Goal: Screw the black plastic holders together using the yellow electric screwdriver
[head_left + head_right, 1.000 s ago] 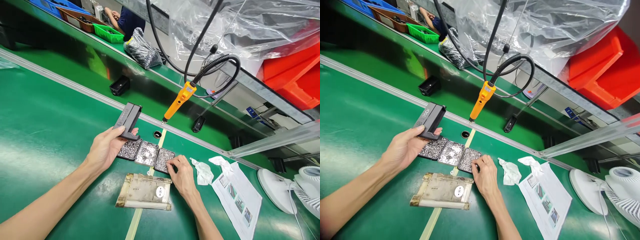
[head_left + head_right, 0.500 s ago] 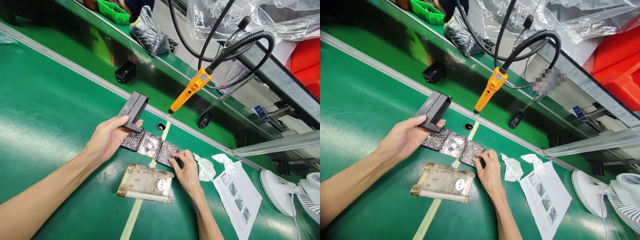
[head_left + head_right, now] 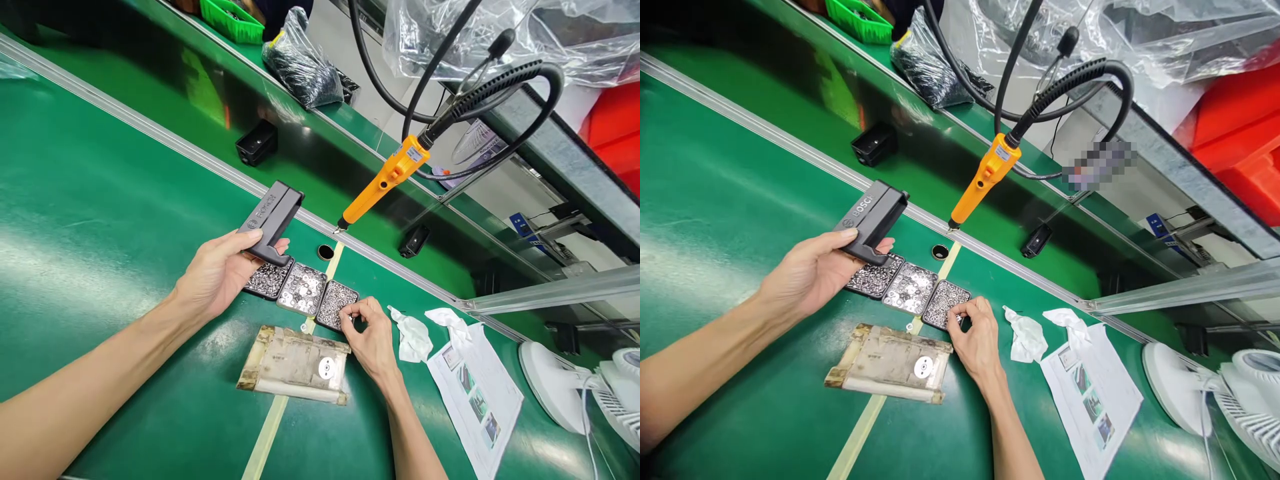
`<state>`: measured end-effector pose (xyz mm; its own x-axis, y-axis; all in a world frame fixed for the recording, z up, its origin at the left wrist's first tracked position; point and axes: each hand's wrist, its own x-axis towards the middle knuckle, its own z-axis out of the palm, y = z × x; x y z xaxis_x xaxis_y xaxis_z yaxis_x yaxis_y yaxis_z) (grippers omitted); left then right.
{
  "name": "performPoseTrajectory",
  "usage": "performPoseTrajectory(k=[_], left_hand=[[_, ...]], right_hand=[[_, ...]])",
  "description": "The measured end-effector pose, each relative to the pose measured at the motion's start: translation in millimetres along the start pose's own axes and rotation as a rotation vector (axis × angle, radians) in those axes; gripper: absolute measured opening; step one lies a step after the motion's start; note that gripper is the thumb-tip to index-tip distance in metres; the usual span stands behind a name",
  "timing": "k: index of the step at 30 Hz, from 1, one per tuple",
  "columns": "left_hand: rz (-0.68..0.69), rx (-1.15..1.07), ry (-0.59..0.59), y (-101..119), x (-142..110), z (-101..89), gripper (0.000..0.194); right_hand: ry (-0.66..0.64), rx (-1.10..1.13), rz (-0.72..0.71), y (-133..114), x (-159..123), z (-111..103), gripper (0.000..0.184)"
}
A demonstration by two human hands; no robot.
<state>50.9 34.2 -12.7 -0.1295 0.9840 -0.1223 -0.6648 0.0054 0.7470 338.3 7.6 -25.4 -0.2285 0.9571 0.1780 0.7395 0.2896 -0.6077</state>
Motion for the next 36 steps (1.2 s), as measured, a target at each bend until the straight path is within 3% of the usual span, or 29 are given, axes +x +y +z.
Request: performPoseTrajectory(k=[5, 11, 18, 36], left_hand=[[0.004, -0.010, -0.004, 0, -1, 1.2, 0.042], [-0.016, -0.011, 0.004, 0, -1, 1.1, 0.039], [-0.027, 0.007, 0.013, -1, -1, 1.0, 0.038], [-0.032, -0.021, -0.030, 5, -5, 4.6, 0.044]], right_hand=[[0.008, 0.110, 0.035, -11, -9, -18, 0.013], [-0.252, 0.298, 0.106, -38, -38, -44, 0.012], [-0.299, 0.178, 0.100, -50, -51, -38, 0.014], [-0.306, 0.170, -0.046, -47, -51, -39, 0.011]])
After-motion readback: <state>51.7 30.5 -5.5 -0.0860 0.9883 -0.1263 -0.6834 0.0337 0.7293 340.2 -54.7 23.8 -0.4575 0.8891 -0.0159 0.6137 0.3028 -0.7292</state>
